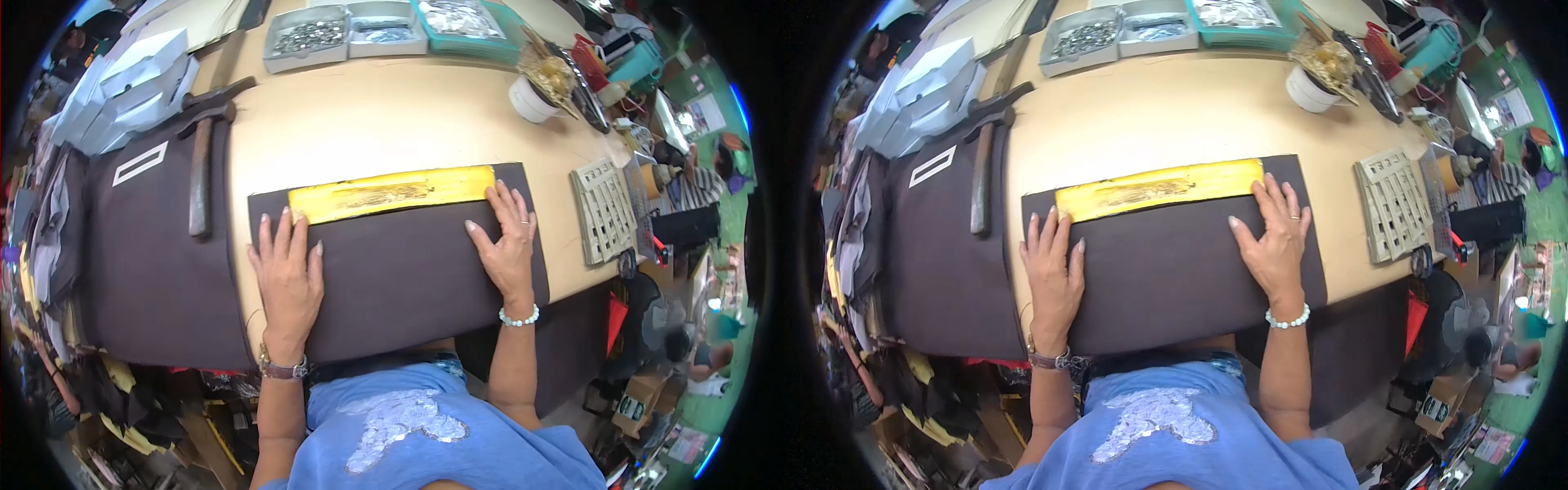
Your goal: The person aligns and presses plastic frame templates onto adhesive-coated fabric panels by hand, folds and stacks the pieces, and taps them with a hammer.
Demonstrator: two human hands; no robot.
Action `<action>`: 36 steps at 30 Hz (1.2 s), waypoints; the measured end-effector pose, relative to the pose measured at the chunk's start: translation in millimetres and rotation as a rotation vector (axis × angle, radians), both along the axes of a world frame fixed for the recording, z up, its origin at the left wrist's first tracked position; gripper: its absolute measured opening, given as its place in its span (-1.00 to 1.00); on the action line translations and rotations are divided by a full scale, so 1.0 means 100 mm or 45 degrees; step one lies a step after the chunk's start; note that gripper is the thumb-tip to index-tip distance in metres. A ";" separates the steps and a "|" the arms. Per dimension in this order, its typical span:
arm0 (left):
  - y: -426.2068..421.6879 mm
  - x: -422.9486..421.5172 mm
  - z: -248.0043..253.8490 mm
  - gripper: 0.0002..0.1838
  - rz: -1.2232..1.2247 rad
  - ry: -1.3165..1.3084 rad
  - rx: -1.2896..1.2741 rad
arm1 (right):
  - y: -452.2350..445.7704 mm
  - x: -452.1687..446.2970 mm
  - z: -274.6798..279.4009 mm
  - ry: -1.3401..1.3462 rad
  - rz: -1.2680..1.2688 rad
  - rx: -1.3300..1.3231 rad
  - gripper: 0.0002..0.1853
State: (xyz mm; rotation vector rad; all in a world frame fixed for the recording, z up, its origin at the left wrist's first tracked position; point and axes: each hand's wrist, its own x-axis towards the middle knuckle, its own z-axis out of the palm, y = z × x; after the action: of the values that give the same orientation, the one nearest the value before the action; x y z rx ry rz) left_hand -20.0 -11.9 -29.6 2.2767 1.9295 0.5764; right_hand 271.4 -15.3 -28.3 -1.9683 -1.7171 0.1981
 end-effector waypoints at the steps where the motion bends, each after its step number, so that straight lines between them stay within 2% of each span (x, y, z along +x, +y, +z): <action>1: 0.00 0.00 0.00 -0.55 0.004 0.007 -0.001 | 0.00 0.00 0.01 -0.014 0.009 -0.008 -0.39; 8: -0.01 0.03 0.04 -0.52 0.046 -0.012 -0.077 | 0.01 -0.01 0.03 -0.007 0.008 -0.045 -0.39; 11: -0.01 0.03 0.02 -0.50 0.006 0.020 0.003 | 0.01 -0.01 0.04 -0.015 0.006 -0.056 -0.39; 36: -0.01 0.02 0.03 -0.52 0.015 0.019 -0.037 | 0.00 -0.02 0.04 -0.046 0.013 -0.055 -0.32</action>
State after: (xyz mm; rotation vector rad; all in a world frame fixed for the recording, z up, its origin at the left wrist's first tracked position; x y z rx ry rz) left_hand -18.3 -12.7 -26.6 2.2597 1.9465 0.5305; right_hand 269.0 -15.2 -24.1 -2.0058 -1.7601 0.2068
